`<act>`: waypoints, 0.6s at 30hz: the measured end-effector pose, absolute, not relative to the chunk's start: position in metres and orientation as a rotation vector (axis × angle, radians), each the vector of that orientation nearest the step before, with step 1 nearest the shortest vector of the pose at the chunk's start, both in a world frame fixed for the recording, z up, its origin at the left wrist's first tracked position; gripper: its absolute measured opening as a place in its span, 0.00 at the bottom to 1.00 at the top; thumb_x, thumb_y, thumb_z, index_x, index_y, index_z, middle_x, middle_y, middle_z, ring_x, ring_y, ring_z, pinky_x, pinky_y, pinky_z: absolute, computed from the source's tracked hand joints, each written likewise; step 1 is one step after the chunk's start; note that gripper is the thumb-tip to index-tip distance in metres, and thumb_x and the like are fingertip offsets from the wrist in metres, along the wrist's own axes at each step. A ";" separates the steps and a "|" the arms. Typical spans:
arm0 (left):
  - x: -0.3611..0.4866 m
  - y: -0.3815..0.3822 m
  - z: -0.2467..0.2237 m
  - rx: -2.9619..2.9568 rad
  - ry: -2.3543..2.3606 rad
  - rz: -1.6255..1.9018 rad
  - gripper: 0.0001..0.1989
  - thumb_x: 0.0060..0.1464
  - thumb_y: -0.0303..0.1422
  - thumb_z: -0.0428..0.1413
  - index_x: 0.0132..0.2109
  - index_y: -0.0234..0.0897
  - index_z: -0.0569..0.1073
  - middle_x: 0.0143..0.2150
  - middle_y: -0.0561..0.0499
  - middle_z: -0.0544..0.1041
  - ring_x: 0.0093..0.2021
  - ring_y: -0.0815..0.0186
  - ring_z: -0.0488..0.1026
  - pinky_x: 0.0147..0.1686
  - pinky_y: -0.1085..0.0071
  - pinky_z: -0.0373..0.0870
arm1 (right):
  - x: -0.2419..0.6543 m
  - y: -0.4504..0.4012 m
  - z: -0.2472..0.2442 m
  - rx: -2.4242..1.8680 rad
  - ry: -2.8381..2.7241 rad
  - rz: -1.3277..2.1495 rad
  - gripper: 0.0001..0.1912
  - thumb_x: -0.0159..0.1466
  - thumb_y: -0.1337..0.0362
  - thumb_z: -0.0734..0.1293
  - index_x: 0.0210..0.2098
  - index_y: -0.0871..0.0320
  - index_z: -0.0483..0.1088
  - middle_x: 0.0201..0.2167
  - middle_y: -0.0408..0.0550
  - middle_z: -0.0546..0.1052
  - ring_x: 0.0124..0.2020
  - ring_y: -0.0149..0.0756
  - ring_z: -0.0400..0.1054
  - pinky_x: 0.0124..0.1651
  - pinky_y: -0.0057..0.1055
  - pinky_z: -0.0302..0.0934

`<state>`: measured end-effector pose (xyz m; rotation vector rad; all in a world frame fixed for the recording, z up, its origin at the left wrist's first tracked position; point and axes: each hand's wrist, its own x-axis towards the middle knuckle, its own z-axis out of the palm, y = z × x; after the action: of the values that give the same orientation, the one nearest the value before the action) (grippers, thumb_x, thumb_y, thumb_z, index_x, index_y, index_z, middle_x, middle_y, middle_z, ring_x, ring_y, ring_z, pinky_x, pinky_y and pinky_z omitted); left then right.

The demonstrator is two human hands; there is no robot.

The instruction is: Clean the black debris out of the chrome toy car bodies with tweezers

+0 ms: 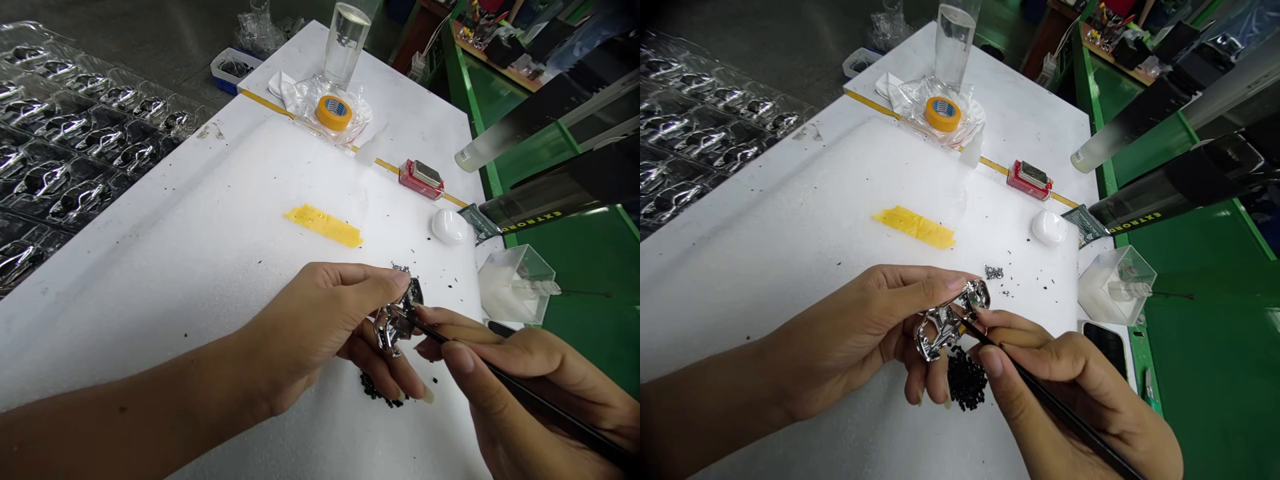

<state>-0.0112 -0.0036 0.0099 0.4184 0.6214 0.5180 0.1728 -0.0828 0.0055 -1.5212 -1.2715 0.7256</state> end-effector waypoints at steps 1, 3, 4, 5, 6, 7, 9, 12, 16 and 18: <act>-0.011 -0.004 0.010 0.417 0.623 0.518 0.17 0.67 0.40 0.57 0.36 0.28 0.76 0.22 0.47 0.76 0.20 0.72 0.74 0.21 0.82 0.73 | 0.173 -0.083 0.006 -1.522 -1.275 0.722 0.07 0.59 0.64 0.79 0.30 0.54 0.77 0.42 0.51 0.85 0.46 0.51 0.81 0.44 0.35 0.80; -0.012 -0.004 0.010 0.421 0.625 0.516 0.17 0.66 0.40 0.57 0.36 0.28 0.76 0.22 0.47 0.76 0.20 0.72 0.74 0.21 0.82 0.73 | 0.172 -0.083 0.006 -1.527 -1.280 0.719 0.07 0.58 0.63 0.79 0.30 0.54 0.77 0.42 0.50 0.85 0.46 0.50 0.81 0.44 0.34 0.80; -0.012 -0.004 0.010 0.427 0.620 0.518 0.17 0.66 0.41 0.57 0.37 0.28 0.76 0.22 0.47 0.76 0.20 0.72 0.74 0.21 0.82 0.73 | 0.171 -0.083 0.006 -1.532 -1.278 0.714 0.07 0.58 0.63 0.79 0.30 0.54 0.77 0.42 0.49 0.85 0.46 0.49 0.81 0.44 0.33 0.80; -0.012 -0.004 0.010 0.431 0.616 0.520 0.17 0.67 0.41 0.57 0.37 0.28 0.76 0.22 0.47 0.76 0.20 0.72 0.74 0.21 0.82 0.73 | 0.171 -0.083 0.006 -1.535 -1.277 0.707 0.07 0.58 0.64 0.79 0.30 0.53 0.77 0.42 0.49 0.85 0.46 0.49 0.81 0.43 0.32 0.80; -0.012 -0.004 0.010 0.430 0.613 0.523 0.17 0.67 0.41 0.57 0.37 0.28 0.76 0.22 0.47 0.76 0.20 0.72 0.74 0.21 0.82 0.73 | 0.170 -0.083 0.007 -1.532 -1.277 0.700 0.07 0.58 0.64 0.79 0.30 0.53 0.77 0.42 0.49 0.85 0.47 0.48 0.81 0.43 0.31 0.80; -0.012 -0.004 0.010 0.426 0.610 0.527 0.17 0.67 0.41 0.57 0.37 0.28 0.76 0.22 0.47 0.76 0.20 0.72 0.74 0.21 0.82 0.73 | 0.170 -0.083 0.006 -1.529 -1.278 0.695 0.07 0.58 0.64 0.79 0.30 0.53 0.77 0.42 0.49 0.85 0.47 0.48 0.81 0.42 0.30 0.80; -0.012 -0.004 0.010 0.418 0.612 0.526 0.17 0.67 0.40 0.57 0.37 0.28 0.75 0.22 0.47 0.76 0.20 0.72 0.74 0.21 0.82 0.73 | 0.171 -0.082 0.006 -1.510 -1.286 0.693 0.07 0.58 0.65 0.79 0.31 0.54 0.77 0.43 0.49 0.85 0.47 0.48 0.81 0.42 0.31 0.80; -0.012 -0.004 0.010 0.416 0.610 0.526 0.17 0.67 0.40 0.57 0.37 0.28 0.75 0.22 0.47 0.76 0.20 0.72 0.74 0.21 0.82 0.73 | 0.175 -0.082 0.004 -1.471 -1.317 0.707 0.06 0.59 0.67 0.78 0.31 0.54 0.77 0.43 0.50 0.85 0.47 0.49 0.81 0.42 0.32 0.80; -0.012 -0.004 0.010 0.425 0.608 0.529 0.17 0.67 0.41 0.57 0.37 0.28 0.76 0.23 0.48 0.77 0.21 0.72 0.75 0.21 0.83 0.73 | 0.178 -0.082 0.001 -1.438 -1.349 0.725 0.06 0.61 0.68 0.77 0.32 0.54 0.77 0.43 0.51 0.84 0.46 0.49 0.81 0.44 0.33 0.80; -0.012 -0.004 0.010 0.427 0.611 0.530 0.17 0.67 0.40 0.57 0.37 0.28 0.76 0.23 0.48 0.77 0.21 0.72 0.75 0.21 0.83 0.73 | 0.179 -0.082 0.001 -1.430 -1.357 0.730 0.06 0.61 0.68 0.77 0.32 0.54 0.76 0.43 0.51 0.84 0.46 0.49 0.81 0.43 0.33 0.80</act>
<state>-0.0120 -0.0041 0.0102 0.4266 0.6106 0.5297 0.1788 -0.0817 0.0006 -1.4304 -1.3569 0.7297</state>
